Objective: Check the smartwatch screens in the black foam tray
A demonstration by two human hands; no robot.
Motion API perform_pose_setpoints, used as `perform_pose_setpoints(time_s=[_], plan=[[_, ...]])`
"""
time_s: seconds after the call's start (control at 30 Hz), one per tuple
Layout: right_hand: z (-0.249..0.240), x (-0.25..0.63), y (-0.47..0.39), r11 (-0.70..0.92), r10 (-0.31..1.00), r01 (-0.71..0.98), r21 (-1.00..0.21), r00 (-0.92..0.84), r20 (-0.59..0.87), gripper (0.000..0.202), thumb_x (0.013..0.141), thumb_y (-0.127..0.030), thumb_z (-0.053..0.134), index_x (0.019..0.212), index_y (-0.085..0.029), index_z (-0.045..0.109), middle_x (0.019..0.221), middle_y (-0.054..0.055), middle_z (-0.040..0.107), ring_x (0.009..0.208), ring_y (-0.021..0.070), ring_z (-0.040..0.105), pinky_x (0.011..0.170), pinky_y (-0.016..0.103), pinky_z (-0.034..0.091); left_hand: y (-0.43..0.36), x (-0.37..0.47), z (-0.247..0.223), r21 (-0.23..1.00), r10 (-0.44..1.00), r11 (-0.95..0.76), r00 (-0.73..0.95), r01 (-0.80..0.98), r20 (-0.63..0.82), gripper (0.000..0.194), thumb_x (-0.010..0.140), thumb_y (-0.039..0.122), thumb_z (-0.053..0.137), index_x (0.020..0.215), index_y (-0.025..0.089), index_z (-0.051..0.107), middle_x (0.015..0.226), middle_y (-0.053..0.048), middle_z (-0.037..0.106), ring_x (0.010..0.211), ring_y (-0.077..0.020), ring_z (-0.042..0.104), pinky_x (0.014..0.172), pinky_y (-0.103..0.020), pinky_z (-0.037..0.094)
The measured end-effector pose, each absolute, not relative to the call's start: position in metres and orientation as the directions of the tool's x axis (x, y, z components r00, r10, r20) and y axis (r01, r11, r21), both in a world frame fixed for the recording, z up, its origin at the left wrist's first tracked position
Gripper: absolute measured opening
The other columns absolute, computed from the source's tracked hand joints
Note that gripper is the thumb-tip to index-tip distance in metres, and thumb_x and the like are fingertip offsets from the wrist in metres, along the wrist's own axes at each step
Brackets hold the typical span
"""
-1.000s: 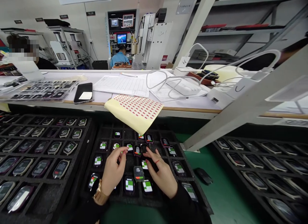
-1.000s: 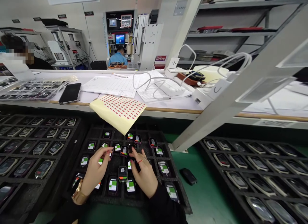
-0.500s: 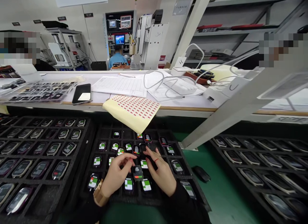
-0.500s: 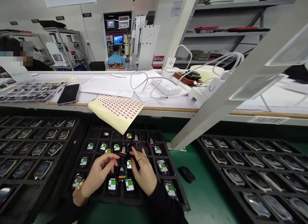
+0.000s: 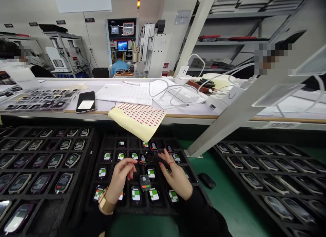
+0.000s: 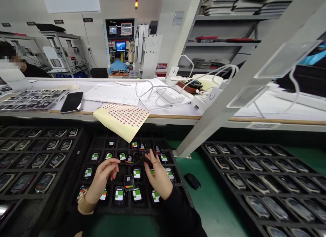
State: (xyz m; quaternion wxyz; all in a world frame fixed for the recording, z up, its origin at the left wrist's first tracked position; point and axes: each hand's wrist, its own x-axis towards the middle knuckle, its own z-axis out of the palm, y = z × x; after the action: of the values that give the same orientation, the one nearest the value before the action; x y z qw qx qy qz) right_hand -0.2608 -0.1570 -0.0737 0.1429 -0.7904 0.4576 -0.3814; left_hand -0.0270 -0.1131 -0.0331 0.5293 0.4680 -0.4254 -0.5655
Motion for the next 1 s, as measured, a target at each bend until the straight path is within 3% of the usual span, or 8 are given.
perform_pose_setpoints(time_s=[0.2, 0.43, 0.67, 0.87, 1.0], plan=[[-0.073, -0.267, -0.177, -0.56, -0.824, -0.651, -0.512, 0.373, 0.427, 0.066, 0.105, -0.037, 0.028, 0.154, -0.03, -0.015, 0.137, 0.006, 0.053, 0.133, 0.0304, 0.042, 0.103, 0.063, 0.043, -0.113, -0.026, -0.029, 0.978, -0.994, -0.101, 0.021, 0.181, -0.106, 0.032, 0.08, 0.039, 0.057, 0.094, 0.012, 0.065, 0.071, -0.001, 0.056, 0.053, -0.0072, 0.045, 0.049, -0.021, 0.032], [-0.093, -0.262, -0.197, -0.654, -0.747, -0.677, -0.337, 0.507, 0.43, 0.067, 0.102, -0.023, 0.023, 0.152, -0.024, -0.021, 0.138, 0.011, 0.051, 0.13, 0.0313, 0.046, 0.106, 0.067, 0.036, -0.113, -0.025, -0.027, 0.977, -0.994, -0.091, 0.045, 0.192, -0.102, 0.03, 0.078, 0.037, 0.056, 0.093, 0.012, 0.066, 0.07, -0.001, 0.056, 0.053, -0.0072, 0.045, 0.049, -0.021, 0.032], [-0.088, -0.272, -0.219, -0.633, -0.751, -0.713, -0.301, 0.472, 0.462, 0.069, 0.099, -0.029, 0.036, 0.156, -0.02, 0.0, 0.128, 0.013, 0.058, 0.121, 0.0296, 0.053, 0.108, 0.065, 0.032, -0.114, -0.025, -0.028, 0.975, -0.994, -0.086, 0.055, 0.203, -0.099, 0.031, 0.076, 0.037, 0.056, 0.09, 0.012, 0.066, 0.069, -0.001, 0.056, 0.051, -0.0066, 0.043, 0.048, -0.021, 0.031], [-0.09, -0.276, -0.255, -0.652, -0.757, -0.698, -0.296, 0.575, 0.31, 0.068, 0.088, -0.031, 0.053, 0.15, -0.012, 0.03, 0.134, 0.018, 0.052, 0.126, 0.0312, 0.049, 0.109, 0.06, 0.033, -0.115, -0.024, -0.032, 0.977, -0.993, -0.078, 0.069, 0.197, -0.093, 0.032, 0.075, 0.038, 0.055, 0.091, 0.012, 0.065, 0.069, -0.001, 0.056, 0.05, -0.0067, 0.043, 0.048, -0.021, 0.03], [-0.086, -0.275, -0.275, -0.658, -0.751, -0.694, -0.292, 0.635, 0.184, 0.065, 0.083, -0.031, 0.06, 0.142, -0.008, 0.044, 0.127, 0.019, 0.058, 0.12, 0.0331, 0.054, 0.108, 0.06, 0.034, -0.116, -0.024, -0.033, 0.98, -0.992, -0.079, 0.078, 0.185, -0.095, 0.033, 0.076, 0.038, 0.054, 0.092, 0.011, 0.065, 0.069, -0.001, 0.056, 0.05, -0.0067, 0.042, 0.048, -0.021, 0.03]])
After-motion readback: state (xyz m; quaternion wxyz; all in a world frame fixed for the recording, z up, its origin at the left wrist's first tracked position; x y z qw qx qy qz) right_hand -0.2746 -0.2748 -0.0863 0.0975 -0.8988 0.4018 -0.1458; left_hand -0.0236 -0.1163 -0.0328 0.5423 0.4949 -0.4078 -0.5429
